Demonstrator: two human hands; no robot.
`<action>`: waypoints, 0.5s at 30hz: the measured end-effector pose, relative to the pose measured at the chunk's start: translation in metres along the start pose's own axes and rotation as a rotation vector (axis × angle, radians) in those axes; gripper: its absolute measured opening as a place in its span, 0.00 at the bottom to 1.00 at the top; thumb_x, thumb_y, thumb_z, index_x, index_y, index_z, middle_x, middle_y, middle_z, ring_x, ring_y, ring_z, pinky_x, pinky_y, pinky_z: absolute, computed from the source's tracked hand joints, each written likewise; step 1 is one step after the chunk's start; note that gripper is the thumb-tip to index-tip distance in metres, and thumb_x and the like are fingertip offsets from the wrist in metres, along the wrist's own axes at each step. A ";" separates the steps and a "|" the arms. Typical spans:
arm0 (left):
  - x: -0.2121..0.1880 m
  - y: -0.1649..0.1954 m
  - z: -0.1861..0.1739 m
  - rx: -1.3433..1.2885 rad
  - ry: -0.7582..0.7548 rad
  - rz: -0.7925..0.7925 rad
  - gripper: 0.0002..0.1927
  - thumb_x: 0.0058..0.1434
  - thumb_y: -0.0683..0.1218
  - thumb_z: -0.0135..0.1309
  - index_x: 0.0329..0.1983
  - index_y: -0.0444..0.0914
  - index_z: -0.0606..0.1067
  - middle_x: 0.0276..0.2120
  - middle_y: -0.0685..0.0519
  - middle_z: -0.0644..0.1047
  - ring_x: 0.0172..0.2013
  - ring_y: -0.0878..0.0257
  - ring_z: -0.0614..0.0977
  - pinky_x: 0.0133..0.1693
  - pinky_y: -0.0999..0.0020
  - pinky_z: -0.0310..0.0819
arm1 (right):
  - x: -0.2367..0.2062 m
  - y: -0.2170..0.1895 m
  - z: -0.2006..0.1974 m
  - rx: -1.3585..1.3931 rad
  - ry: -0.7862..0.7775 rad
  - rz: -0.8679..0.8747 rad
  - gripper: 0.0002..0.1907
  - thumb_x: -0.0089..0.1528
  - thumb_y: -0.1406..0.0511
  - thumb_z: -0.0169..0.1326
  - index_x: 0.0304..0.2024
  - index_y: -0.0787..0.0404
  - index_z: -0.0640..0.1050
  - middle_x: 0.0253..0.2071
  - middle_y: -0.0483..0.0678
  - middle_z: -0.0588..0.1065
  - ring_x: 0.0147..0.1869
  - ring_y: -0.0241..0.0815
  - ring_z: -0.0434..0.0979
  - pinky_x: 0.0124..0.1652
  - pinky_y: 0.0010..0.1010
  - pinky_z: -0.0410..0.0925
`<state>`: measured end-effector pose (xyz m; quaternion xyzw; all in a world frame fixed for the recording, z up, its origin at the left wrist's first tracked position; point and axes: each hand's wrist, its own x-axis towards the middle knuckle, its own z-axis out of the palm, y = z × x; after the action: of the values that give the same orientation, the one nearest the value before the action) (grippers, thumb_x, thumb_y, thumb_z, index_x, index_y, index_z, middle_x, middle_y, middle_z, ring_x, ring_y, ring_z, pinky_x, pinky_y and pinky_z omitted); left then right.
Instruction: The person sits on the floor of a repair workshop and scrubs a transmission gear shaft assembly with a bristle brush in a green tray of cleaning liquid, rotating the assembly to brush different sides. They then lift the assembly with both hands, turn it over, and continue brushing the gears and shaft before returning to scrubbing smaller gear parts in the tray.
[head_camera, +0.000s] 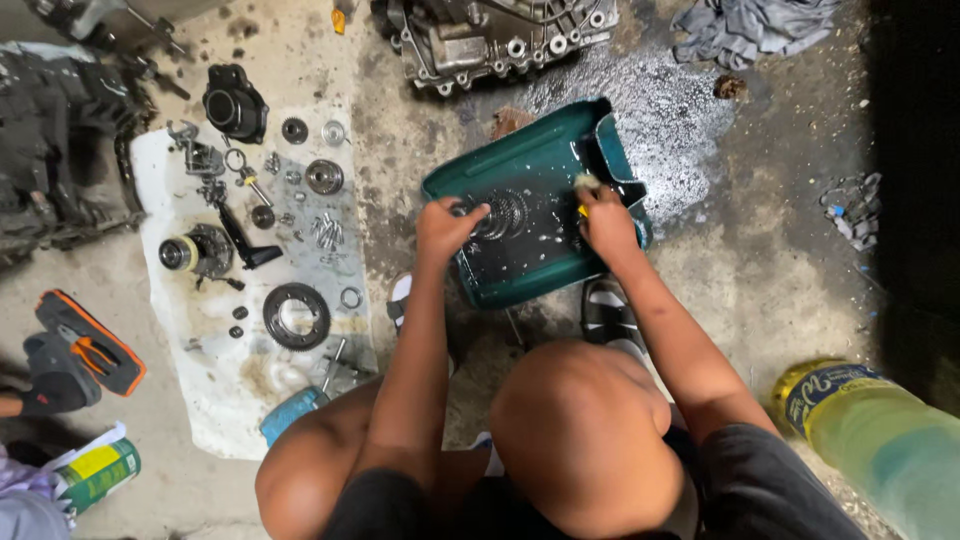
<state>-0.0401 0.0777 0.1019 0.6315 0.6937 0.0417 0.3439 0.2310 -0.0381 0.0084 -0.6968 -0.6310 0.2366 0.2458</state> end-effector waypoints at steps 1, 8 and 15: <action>-0.002 -0.004 0.000 -0.048 -0.027 0.044 0.34 0.42 0.60 0.74 0.48 0.37 0.81 0.38 0.43 0.84 0.40 0.52 0.86 0.45 0.61 0.78 | -0.010 0.002 0.000 -0.143 -0.070 -0.009 0.30 0.51 0.70 0.64 0.57 0.63 0.75 0.46 0.64 0.76 0.50 0.65 0.78 0.47 0.47 0.72; -0.015 0.017 -0.010 0.080 -0.247 0.134 0.40 0.44 0.56 0.72 0.61 0.42 0.77 0.30 0.41 0.81 0.34 0.51 0.84 0.40 0.58 0.78 | -0.025 0.001 0.000 -0.129 -0.179 0.116 0.43 0.45 0.68 0.68 0.63 0.65 0.70 0.51 0.63 0.74 0.55 0.61 0.75 0.51 0.43 0.72; -0.011 0.025 -0.006 0.096 -0.222 0.106 0.41 0.44 0.58 0.72 0.61 0.39 0.76 0.31 0.42 0.82 0.37 0.50 0.86 0.43 0.58 0.78 | -0.019 -0.020 0.005 -0.378 -0.156 0.001 0.28 0.56 0.69 0.59 0.59 0.71 0.71 0.51 0.66 0.74 0.57 0.62 0.75 0.46 0.41 0.75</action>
<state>-0.0223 0.0748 0.1232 0.6838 0.6183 -0.0436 0.3850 0.2104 -0.0553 0.0177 -0.7104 -0.6809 0.1674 0.0608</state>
